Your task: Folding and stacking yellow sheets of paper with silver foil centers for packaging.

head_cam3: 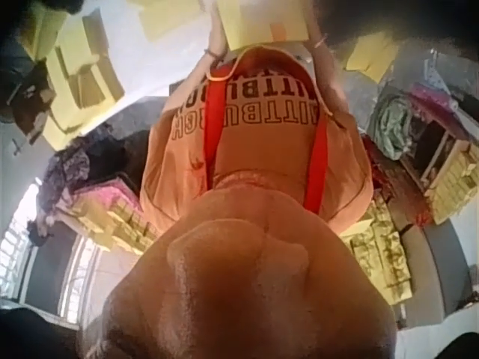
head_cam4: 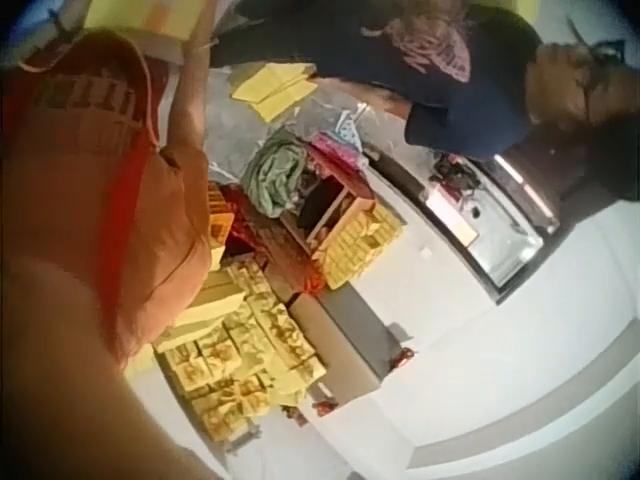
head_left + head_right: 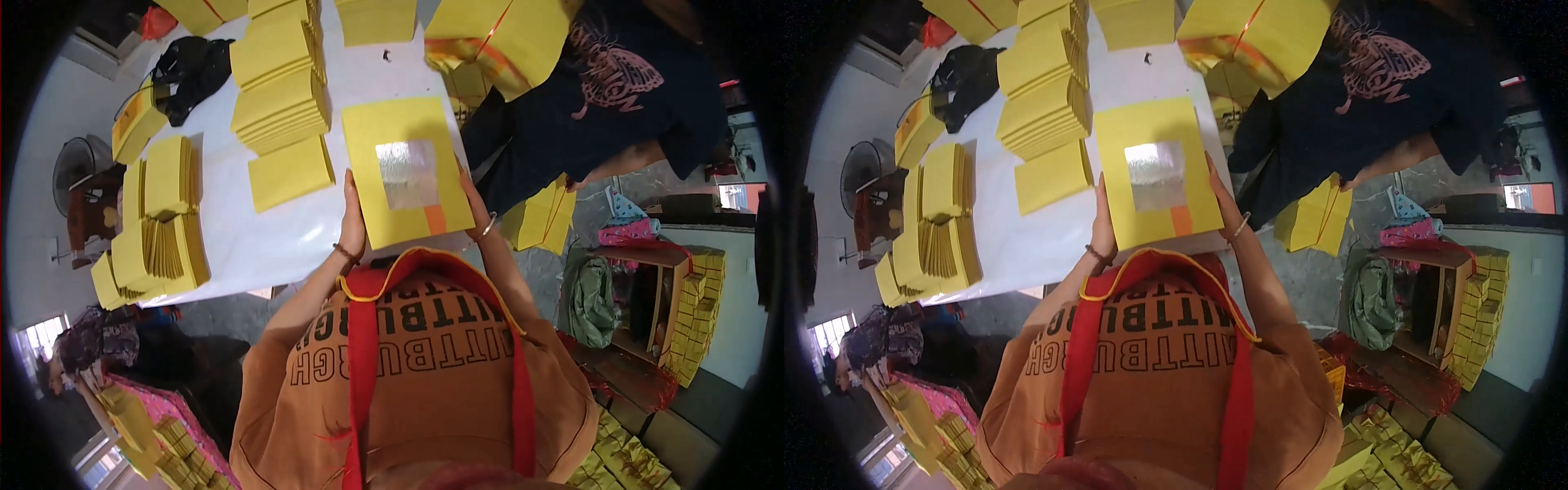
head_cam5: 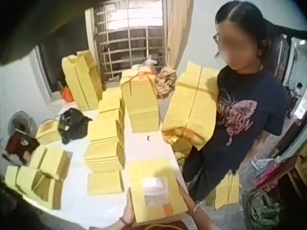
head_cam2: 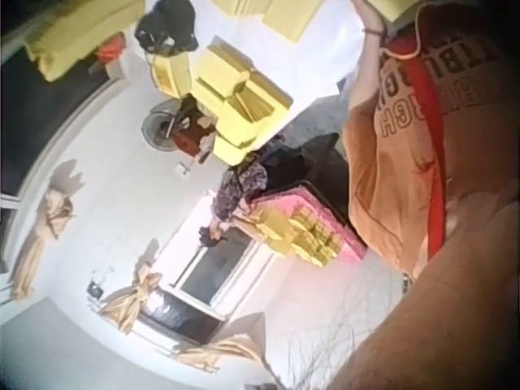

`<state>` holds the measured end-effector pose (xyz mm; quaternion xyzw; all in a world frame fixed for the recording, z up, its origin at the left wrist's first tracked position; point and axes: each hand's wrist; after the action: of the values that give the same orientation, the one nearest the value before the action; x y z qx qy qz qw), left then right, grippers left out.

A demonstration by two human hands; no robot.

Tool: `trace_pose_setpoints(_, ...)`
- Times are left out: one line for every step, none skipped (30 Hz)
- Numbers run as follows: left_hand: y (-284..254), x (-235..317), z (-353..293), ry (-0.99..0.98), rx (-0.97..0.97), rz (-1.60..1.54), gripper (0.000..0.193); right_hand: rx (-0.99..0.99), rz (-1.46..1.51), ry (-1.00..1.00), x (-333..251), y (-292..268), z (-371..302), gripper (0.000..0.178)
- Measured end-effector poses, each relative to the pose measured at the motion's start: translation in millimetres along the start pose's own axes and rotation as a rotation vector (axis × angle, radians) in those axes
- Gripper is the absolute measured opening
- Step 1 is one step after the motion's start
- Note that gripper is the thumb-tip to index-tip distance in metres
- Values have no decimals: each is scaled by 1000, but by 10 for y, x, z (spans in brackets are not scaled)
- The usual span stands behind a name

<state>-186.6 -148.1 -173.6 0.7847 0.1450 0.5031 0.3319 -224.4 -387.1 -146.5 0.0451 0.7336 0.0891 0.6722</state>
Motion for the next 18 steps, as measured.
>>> trace_pose_setpoints(94,24,-42,36,25,92,65,37,103,120,-56,53,-19,59)
trace_pose_setpoints(200,56,-72,71,45,185,64,41,111,138,-38,55,-17,59)
trace_pose_setpoints(277,73,-86,105,61,278,64,40,126,120,-7,44,-2,57)
trace_pose_setpoints(302,67,-77,142,78,372,64,35,138,101,-1,43,10,56)
trace_pose_setpoints(195,3,-25,141,79,174,53,37,144,116,3,46,9,56)
trace_pose_setpoints(141,-32,-27,130,90,174,53,29,169,103,3,51,5,55)
trace_pose_setpoints(82,-63,-26,282,59,533,54,30,195,88,-3,61,5,55)
trace_pose_setpoints(185,24,-70,434,22,894,55,36,203,98,-33,68,4,55)
trace_pose_setpoints(320,100,-78,149,139,265,57,56,214,109,-73,64,2,55)
trace_pose_setpoints(339,138,-105,141,146,267,57,72,222,118,-87,37,12,55)
trace_pose_setpoints(343,163,-103,152,125,244,60,113,-138,-111,42,-53,47,53)
trace_pose_setpoints(323,177,-100,164,104,220,62,114,-135,-104,124,-192,-18,53)
trace_pose_setpoints(139,131,-104,260,151,140,52,88,-289,-193,-39,-174,-42,50)
trace_pose_setpoints(187,247,-174,252,157,143,52,72,-443,-281,-197,-172,-79,47)
trace_pose_setpoints(365,474,-281,470,-26,626,44,106,-641,-408,-306,-192,-135,38)
trace_pose_setpoints(555,688,-381,679,-228,1102,37,115,-636,-392,-408,-177,-185,38)
trace_pose_setpoints(715,851,-439,718,-496,1202,34,-13,-699,-405,-511,-167,-214,33)
trace_pose_setpoints(782,894,-465,708,-505,1195,34,-136,-765,-416,-588,-160,-250,29)
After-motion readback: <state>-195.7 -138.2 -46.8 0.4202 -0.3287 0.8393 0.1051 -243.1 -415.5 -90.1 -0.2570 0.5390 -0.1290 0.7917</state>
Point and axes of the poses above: each hand's wrist, its own z-axis towards the middle knuckle, its own y-axis out of the palm, x = y × z, and after that the axes turned 13 degrees about -z, right-handed
